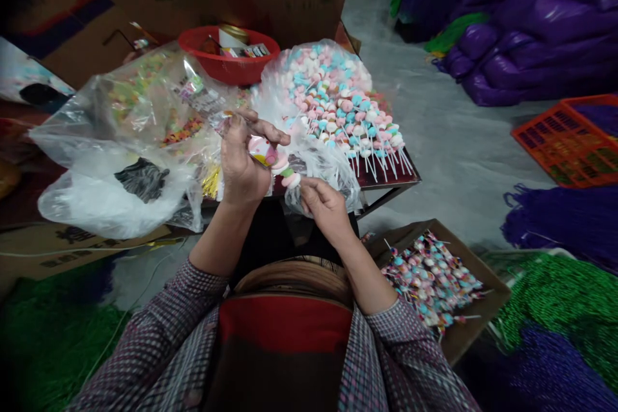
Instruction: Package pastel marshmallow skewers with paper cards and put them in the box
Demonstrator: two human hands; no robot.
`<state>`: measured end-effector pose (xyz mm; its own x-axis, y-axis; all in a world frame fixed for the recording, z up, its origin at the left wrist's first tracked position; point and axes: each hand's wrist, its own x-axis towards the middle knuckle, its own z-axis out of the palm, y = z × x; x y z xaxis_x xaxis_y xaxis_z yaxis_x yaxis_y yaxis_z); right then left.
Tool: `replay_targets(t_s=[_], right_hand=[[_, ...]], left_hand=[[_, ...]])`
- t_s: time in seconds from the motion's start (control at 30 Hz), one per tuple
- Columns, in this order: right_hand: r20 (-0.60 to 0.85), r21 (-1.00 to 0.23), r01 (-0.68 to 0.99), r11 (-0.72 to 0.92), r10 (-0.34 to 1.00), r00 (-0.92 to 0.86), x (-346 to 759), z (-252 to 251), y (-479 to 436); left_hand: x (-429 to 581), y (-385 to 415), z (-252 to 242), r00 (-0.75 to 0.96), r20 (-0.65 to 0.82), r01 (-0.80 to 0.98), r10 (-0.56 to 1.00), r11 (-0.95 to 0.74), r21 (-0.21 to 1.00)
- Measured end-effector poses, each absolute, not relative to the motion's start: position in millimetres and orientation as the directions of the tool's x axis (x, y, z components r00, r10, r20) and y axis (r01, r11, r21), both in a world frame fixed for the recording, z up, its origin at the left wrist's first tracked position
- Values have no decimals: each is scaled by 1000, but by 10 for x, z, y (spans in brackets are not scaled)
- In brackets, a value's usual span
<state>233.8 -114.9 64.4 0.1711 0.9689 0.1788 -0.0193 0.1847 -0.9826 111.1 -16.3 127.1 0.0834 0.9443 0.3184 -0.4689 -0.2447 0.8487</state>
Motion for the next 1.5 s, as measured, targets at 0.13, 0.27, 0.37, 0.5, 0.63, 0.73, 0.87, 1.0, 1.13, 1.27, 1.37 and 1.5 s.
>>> replay_targets(t_s=[0.13, 0.27, 0.37, 0.5, 0.63, 0.73, 0.87, 1.0, 1.13, 1.27, 1.37, 1.5], right_hand=[[285, -959, 118, 260, 871, 400, 2269, 581, -1125], [245, -968, 64, 244, 849, 469, 2203, 534, -1085], [200, -973, -10, 229, 871, 449, 2178, 535, -1054], [216, -972, 6, 237, 873, 437, 2161, 585, -1043], [257, -964, 54, 261, 858, 446, 2136, 618, -1057], [279, -957, 62, 282, 850, 447, 2100, 600, -1075], [286, -954, 46, 297, 853, 436, 2046, 530, -1086], [241, -961, -20, 275, 873, 424, 2038, 488, -1066], [216, -960, -78, 268, 890, 401, 2052, 473, -1035], [215, -960, -87, 266, 900, 379, 2033, 455, -1022], [206, -957, -111, 266, 901, 382, 2041, 461, -1016], [182, -951, -165, 261, 906, 382, 2117, 460, -1000]], left_hand=[[1137, -154, 1246, 133, 302, -489, 944, -203, 849], [1194, -225, 1182, 182, 279, -469, 943, -167, 867], [1190, -264, 1136, 227, 282, -463, 932, -151, 873], [1172, -275, 1096, 297, 298, -464, 907, -136, 875], [1190, -297, 1095, 338, 307, -451, 889, -133, 882], [1208, -325, 1099, 339, 312, -418, 888, -155, 895], [1215, -362, 1064, 337, 305, -412, 891, -151, 898], [1208, -367, 1004, 383, 253, -450, 889, -60, 891], [1206, -343, 1001, 442, 213, -462, 872, 17, 887], [1207, -347, 1033, 462, 195, -484, 865, 61, 873], [1170, -344, 1031, 503, 211, -488, 838, 74, 870], [1041, -232, 1090, 457, 264, -513, 849, 10, 859]])
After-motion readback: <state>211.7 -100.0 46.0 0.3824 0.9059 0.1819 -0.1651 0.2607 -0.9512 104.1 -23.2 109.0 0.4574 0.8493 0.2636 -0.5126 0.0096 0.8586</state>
